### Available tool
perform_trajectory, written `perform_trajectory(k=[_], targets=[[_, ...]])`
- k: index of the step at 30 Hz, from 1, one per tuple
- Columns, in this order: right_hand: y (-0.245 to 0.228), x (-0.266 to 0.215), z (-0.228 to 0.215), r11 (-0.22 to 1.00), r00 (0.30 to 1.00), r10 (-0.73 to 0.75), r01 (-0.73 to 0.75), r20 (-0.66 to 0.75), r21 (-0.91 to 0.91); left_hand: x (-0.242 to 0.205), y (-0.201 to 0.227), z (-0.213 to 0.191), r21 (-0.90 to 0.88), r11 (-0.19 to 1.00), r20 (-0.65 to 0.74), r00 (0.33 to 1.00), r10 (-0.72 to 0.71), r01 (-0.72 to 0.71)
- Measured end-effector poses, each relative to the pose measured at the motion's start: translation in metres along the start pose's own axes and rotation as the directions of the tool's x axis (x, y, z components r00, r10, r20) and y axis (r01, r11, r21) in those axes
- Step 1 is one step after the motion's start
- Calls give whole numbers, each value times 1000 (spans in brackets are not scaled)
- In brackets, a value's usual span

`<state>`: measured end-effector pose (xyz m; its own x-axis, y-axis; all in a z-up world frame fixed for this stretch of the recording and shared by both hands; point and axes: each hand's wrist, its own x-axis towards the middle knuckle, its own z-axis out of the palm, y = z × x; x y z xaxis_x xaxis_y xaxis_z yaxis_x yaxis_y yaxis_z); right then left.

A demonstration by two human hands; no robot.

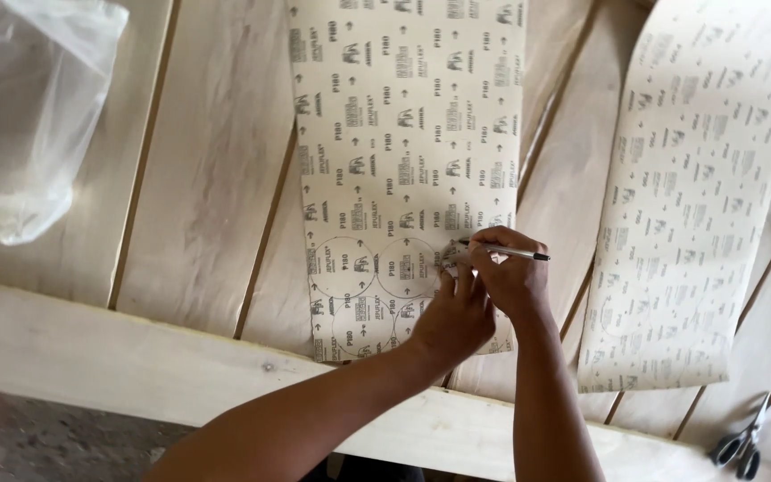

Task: Trace circles onto sandpaper sheets and cut them out using scissors.

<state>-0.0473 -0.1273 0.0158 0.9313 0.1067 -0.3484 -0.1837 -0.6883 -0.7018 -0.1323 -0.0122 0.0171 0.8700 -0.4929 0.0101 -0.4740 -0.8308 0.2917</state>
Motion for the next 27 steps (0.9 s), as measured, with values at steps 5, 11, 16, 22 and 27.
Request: perform_trajectory(k=[5, 11, 16, 22, 27], targets=[[-16, -1, 5, 995, 972, 96, -100, 215, 9, -1, 23, 27, -90, 993, -19, 997, -80, 78], [-22, -4, 6, 990, 985, -52, 73, 164, -125, -1, 28, 38, -98, 992, -8, 996, -85, 84], [-23, -8, 9, 991, 969, -50, 79, 242, -112, -3, 35, 49, -167, 979, -3, 993, -117, 115], [-16, -6, 10, 977, 965, -124, 159, 229, -139, -4, 38, 57, -162, 978, -48, 989, -137, 127], [5, -7, 1, 993, 994, 46, -56, 103, 101, -5, 26, 35, 6, 989, -119, 982, -145, 147]])
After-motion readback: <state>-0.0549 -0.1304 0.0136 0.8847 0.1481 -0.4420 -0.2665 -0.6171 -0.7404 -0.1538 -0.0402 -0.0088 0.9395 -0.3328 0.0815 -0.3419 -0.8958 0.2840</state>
